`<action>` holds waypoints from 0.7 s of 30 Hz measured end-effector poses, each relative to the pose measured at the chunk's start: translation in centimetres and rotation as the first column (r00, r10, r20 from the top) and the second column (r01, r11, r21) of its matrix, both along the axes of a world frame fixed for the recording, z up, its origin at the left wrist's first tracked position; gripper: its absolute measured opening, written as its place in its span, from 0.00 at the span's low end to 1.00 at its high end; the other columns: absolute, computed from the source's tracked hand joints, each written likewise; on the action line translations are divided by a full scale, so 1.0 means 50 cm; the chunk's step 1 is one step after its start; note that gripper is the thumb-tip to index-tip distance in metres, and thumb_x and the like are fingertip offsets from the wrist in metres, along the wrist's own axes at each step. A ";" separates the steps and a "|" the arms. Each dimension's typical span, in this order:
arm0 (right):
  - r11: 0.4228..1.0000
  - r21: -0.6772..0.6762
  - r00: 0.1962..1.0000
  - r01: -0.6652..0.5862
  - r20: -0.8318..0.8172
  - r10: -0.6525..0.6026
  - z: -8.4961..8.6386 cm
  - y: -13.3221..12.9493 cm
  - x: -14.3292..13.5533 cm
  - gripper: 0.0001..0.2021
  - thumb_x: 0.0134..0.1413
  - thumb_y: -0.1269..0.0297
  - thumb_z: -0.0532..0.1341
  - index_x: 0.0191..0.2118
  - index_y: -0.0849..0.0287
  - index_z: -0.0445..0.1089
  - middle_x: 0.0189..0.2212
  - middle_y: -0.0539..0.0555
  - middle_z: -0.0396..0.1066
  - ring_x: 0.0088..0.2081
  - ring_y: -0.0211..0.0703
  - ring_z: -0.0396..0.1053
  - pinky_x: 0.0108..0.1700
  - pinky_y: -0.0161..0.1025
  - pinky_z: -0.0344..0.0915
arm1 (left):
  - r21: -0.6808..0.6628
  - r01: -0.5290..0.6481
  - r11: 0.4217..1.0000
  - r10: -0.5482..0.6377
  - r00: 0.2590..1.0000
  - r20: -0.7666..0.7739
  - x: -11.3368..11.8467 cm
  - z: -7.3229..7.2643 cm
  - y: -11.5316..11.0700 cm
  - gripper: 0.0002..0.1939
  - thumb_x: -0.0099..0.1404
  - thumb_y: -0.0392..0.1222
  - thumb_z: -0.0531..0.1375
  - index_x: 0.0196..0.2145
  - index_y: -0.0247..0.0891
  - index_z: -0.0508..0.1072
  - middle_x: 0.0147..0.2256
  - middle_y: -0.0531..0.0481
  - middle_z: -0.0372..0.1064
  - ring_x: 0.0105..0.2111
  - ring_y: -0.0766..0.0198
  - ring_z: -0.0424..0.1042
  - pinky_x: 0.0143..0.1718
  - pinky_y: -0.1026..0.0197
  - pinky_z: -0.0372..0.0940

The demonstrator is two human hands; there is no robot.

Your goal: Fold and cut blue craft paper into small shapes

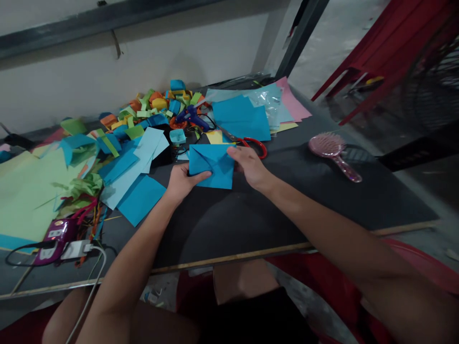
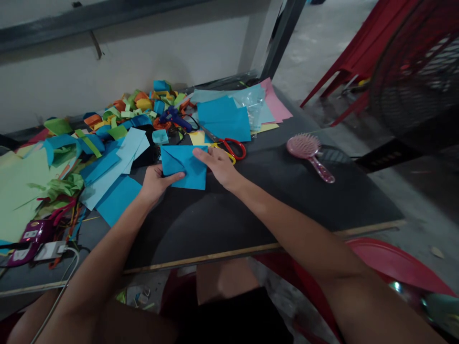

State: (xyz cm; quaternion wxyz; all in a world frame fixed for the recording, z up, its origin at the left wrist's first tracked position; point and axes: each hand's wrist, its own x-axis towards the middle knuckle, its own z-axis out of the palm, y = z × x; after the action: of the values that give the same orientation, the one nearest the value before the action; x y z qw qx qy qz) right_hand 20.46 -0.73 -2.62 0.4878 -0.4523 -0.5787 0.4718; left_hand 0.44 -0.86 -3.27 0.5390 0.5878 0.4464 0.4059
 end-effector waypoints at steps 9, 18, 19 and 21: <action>0.998 -0.026 0.997 0.061 0.048 -0.060 0.007 -0.003 0.009 0.19 0.36 0.45 0.71 0.25 0.58 0.76 0.22 0.52 0.72 0.26 0.44 0.69 0.27 0.41 0.67 | -0.088 0.077 0.993 -0.078 0.997 -0.007 0.005 0.021 -0.012 0.17 0.46 0.49 0.72 0.32 0.37 0.80 0.37 0.45 0.79 0.37 0.51 0.78 0.42 0.49 0.74; 0.998 0.001 0.994 0.063 0.088 -0.063 0.016 -0.007 0.007 0.16 0.40 0.49 0.71 0.27 0.59 0.78 0.24 0.52 0.74 0.26 0.43 0.69 0.28 0.40 0.67 | -0.078 0.103 0.992 -0.101 0.995 0.021 -0.001 0.008 -0.004 0.15 0.48 0.47 0.72 0.33 0.38 0.80 0.37 0.46 0.79 0.37 0.54 0.78 0.41 0.52 0.74; 0.998 -0.005 0.993 0.065 0.095 -0.064 0.018 -0.008 0.006 0.16 0.40 0.49 0.71 0.28 0.58 0.78 0.24 0.53 0.75 0.27 0.44 0.70 0.28 0.40 0.67 | -0.081 0.097 0.992 -0.095 0.995 0.025 -0.001 0.008 -0.005 0.15 0.48 0.48 0.72 0.33 0.38 0.80 0.36 0.46 0.79 0.36 0.54 0.78 0.41 0.52 0.74; 0.997 -0.001 0.990 0.075 0.116 -0.074 0.021 -0.009 0.004 0.17 0.39 0.49 0.71 0.28 0.58 0.78 0.25 0.53 0.75 0.28 0.45 0.71 0.28 0.40 0.67 | -0.093 0.082 0.992 -0.079 0.996 0.036 0.001 0.007 -0.007 0.16 0.49 0.49 0.71 0.33 0.37 0.80 0.36 0.45 0.79 0.36 0.54 0.78 0.41 0.52 0.74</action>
State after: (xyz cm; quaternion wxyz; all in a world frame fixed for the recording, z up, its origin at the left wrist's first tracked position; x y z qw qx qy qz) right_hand 20.64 -1.19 -1.55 0.4695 -0.5015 -0.5874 0.4278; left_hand 0.48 -1.19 -2.92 0.5893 0.5727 0.4321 0.3716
